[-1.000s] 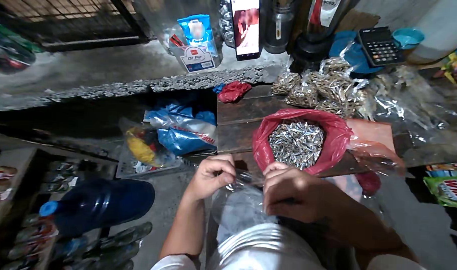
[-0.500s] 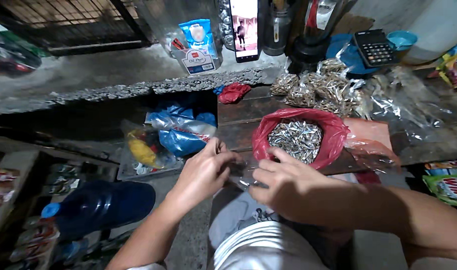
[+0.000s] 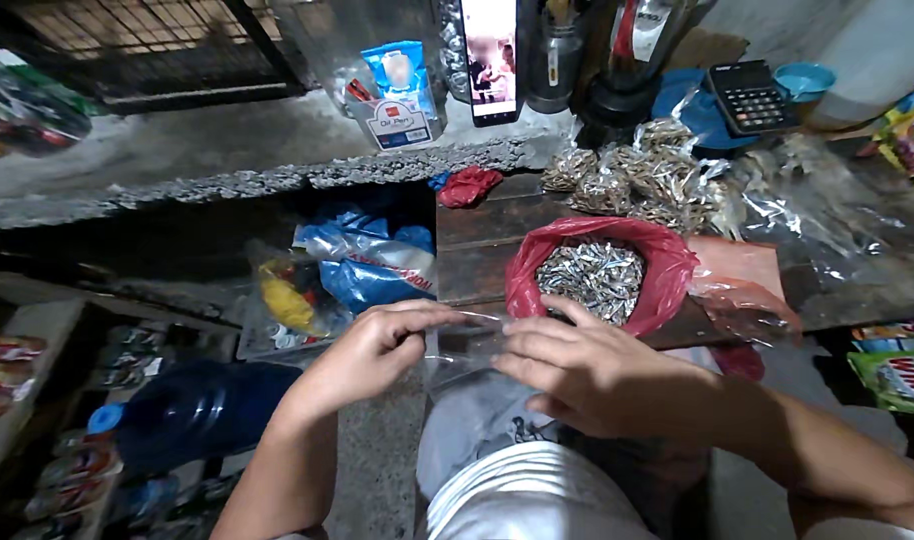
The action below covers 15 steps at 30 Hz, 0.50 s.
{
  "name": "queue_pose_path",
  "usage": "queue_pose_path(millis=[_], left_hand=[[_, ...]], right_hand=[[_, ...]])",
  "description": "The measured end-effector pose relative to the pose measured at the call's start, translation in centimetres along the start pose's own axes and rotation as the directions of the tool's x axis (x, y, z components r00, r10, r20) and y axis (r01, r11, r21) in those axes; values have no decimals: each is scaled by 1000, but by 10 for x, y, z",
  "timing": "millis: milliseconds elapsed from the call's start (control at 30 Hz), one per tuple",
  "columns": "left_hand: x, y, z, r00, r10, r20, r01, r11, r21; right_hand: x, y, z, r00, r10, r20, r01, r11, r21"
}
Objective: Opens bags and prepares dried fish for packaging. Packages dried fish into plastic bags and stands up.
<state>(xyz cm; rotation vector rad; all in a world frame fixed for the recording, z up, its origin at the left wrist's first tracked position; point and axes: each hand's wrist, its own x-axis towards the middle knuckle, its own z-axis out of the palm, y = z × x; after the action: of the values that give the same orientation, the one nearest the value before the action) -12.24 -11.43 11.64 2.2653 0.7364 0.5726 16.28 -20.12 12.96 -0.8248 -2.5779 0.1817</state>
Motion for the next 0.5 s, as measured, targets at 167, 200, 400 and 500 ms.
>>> queue_pose_path(millis=[167,200,400,500], left_hand=[[-10,-33,-5,997,-78,-16,72,969,-237],[-9,-38,2,994,-108,20,109,947,-303],[26,-33,68,881,-315,352,458,754,-471],[43,-20,92,842,-333,424,531,650,-544]], right_hand=[[-50,32,8,765,185,-617,-156,983,101],[-64,42,7,665,240,-707,-209,969,132],[-112,83,30,201,587,-784,-295,800,523],[-111,90,44,140,750,-646,-343,649,679]])
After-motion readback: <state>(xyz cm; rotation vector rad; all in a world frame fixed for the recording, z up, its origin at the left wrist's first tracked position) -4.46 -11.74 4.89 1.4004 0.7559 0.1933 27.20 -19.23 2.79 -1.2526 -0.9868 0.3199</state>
